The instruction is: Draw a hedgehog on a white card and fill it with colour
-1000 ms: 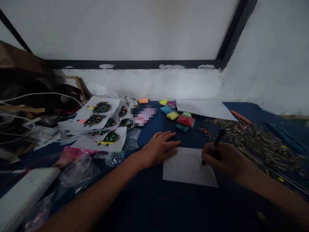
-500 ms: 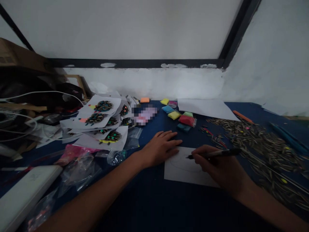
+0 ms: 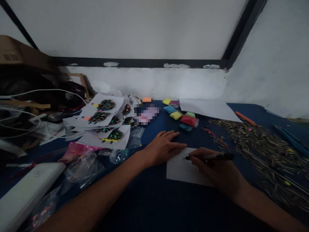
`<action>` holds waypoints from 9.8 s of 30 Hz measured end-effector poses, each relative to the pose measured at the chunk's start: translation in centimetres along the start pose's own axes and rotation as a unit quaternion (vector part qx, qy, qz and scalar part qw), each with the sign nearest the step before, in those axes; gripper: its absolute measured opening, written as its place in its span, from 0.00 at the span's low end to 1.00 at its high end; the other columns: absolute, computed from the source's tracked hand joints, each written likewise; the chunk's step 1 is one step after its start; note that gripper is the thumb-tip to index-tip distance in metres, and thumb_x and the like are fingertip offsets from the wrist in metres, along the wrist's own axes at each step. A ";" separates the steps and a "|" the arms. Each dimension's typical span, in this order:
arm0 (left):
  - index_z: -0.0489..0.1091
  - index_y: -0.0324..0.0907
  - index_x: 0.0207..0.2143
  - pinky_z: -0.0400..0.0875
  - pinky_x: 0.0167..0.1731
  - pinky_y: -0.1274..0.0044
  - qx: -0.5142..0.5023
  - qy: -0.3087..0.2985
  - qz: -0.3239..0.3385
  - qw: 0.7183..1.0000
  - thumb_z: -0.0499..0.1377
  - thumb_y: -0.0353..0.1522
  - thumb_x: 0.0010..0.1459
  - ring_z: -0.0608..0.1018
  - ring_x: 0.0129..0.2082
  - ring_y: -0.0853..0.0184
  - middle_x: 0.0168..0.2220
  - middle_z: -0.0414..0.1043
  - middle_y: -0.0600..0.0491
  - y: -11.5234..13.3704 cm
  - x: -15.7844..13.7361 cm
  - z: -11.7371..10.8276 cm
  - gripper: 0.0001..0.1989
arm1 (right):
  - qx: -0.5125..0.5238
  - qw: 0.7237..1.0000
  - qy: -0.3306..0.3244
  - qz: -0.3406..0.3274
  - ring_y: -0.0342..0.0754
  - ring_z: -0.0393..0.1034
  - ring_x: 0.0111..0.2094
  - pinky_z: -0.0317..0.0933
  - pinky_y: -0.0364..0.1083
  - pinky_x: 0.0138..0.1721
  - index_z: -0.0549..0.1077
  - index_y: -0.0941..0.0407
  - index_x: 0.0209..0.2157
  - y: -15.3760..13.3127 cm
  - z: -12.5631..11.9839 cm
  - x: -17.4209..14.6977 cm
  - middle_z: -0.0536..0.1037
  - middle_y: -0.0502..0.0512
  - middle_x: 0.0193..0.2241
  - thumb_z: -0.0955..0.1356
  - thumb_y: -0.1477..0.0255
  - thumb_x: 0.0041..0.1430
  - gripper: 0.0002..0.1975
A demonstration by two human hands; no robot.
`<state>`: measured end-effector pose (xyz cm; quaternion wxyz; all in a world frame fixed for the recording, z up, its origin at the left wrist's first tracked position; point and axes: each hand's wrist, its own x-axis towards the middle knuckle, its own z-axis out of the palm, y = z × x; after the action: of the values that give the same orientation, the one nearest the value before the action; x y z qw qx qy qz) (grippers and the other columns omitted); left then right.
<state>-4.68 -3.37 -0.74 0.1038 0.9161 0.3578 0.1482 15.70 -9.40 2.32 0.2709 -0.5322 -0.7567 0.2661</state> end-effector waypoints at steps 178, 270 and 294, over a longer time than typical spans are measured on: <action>0.65 0.46 0.56 0.54 0.59 0.64 -0.025 0.025 -0.003 0.999 0.51 0.39 0.63 0.59 0.62 0.58 0.61 0.58 0.48 0.0 -0.2 -0.3 0.20 | 0.010 0.998 0.042 0.034 0.41 0.62 0.15 0.55 0.41 0.16 0.66 0.53 0.23 -0.5 0.3 0.0 0.66 0.45 0.14 0.62 0.64 0.58 0.13; 0.68 0.42 0.52 0.60 0.52 0.66 0.001 0.030 0.118 0.993 0.54 0.41 0.61 0.67 0.53 0.58 0.55 0.65 0.48 2.2 6.2 1.0 0.19 | -0.124 0.990 0.064 -0.037 0.41 0.58 0.14 0.48 0.42 0.18 0.58 0.52 0.18 2.0 -1.5 -0.9 0.60 0.44 0.12 0.58 0.70 0.55 0.12; 0.68 0.42 0.51 0.59 0.53 0.66 0.009 0.031 0.117 0.993 0.53 0.41 0.61 0.66 0.54 0.58 0.55 0.65 0.48 2.2 6.1 0.9 0.19 | -0.151 0.983 0.084 -0.056 0.40 0.58 0.11 0.49 0.42 0.15 0.59 0.52 0.19 2.2 -1.5 -1.3 0.59 0.42 0.10 0.59 0.71 0.56 0.12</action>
<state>1.30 -0.81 0.30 0.0669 0.9474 0.2527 0.1846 18.54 -9.77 1.66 0.2646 -0.5437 -0.7916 0.0879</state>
